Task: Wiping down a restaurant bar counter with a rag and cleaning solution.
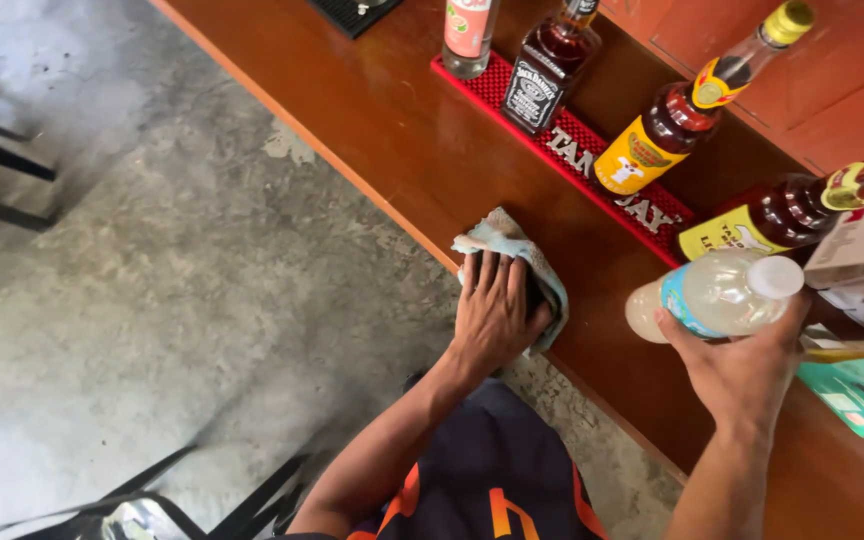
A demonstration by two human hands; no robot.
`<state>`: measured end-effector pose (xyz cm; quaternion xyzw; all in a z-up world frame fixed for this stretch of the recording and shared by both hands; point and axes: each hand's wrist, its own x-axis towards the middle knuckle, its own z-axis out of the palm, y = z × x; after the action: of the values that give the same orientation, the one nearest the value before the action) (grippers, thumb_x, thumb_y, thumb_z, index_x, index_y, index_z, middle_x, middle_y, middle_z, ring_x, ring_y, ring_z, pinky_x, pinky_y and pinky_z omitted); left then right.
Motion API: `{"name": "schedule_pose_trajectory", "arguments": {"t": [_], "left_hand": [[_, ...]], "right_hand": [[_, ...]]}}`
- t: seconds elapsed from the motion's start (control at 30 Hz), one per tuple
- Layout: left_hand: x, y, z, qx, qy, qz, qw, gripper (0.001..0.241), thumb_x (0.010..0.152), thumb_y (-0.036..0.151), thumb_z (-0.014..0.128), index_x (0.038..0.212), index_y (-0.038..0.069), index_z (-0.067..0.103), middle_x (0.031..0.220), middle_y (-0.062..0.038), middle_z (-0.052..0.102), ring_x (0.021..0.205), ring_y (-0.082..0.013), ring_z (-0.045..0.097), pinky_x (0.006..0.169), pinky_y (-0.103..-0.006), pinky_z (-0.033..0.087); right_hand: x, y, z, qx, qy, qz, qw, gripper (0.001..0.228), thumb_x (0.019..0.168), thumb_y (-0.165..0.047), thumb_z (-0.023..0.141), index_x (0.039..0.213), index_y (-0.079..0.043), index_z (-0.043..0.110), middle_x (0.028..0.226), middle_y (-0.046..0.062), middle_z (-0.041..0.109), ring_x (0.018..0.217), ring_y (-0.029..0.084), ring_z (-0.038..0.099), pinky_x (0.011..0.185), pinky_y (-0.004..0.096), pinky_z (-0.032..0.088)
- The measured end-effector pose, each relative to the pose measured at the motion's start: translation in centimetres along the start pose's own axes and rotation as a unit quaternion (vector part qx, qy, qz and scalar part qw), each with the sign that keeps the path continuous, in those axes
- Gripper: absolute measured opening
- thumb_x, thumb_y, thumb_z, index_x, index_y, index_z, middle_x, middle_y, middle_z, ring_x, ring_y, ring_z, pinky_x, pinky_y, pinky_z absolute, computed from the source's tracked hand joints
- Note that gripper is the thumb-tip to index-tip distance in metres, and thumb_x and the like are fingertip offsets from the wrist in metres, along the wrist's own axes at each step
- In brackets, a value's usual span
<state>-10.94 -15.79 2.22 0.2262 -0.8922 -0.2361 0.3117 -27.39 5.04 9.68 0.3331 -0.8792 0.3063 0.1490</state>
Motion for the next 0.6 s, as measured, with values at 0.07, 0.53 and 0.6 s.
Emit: {"name": "schedule_pose_trajectory", "arguments": {"t": [0.07, 0.53, 0.6], "left_hand": [[-0.6, 0.0, 0.9, 0.027, 0.019, 0.007, 0.999, 0.065, 0.085, 0.038, 0.066, 0.132, -0.006, 0.056, 0.134, -0.026, 0.057, 0.138, -0.0438, 0.046, 0.121, -0.0602, 0.027], [-1.1, 6.9, 6.2, 0.157, -0.034, -0.053, 0.986, 0.071, 0.090, 0.041, 0.054, 0.141, -0.008, 0.053, 0.141, -0.031, 0.053, 0.142, -0.0502, 0.038, 0.121, -0.0666, 0.019], [-1.0, 8.0, 7.4, 0.162, -0.002, -0.023, 0.986, 0.071, 0.090, 0.042, 0.055, 0.140, -0.007, 0.055, 0.144, -0.031, 0.052, 0.144, -0.0498, 0.037, 0.122, -0.0661, 0.019]], "right_hand": [[-0.6, 0.7, 0.2, 0.028, 0.007, 0.011, 1.000, 0.106, 0.077, -0.034, 0.102, 0.151, 0.005, 0.037, 0.142, 0.024, 0.057, 0.129, 0.034, 0.061, 0.114, 0.049, 0.053], [-3.8, 4.6, -0.3, 0.318, -0.030, -0.050, 0.946, 0.102, 0.090, -0.017, 0.088, 0.159, 0.000, 0.015, 0.162, 0.025, 0.032, 0.149, 0.035, 0.047, 0.121, 0.045, 0.049], [-3.8, 4.5, -0.6, 0.345, 0.031, -0.129, 0.929, 0.093, 0.099, -0.021, 0.084, 0.157, -0.002, 0.014, 0.161, 0.021, 0.033, 0.140, 0.030, 0.047, 0.117, 0.039, 0.046]]}}
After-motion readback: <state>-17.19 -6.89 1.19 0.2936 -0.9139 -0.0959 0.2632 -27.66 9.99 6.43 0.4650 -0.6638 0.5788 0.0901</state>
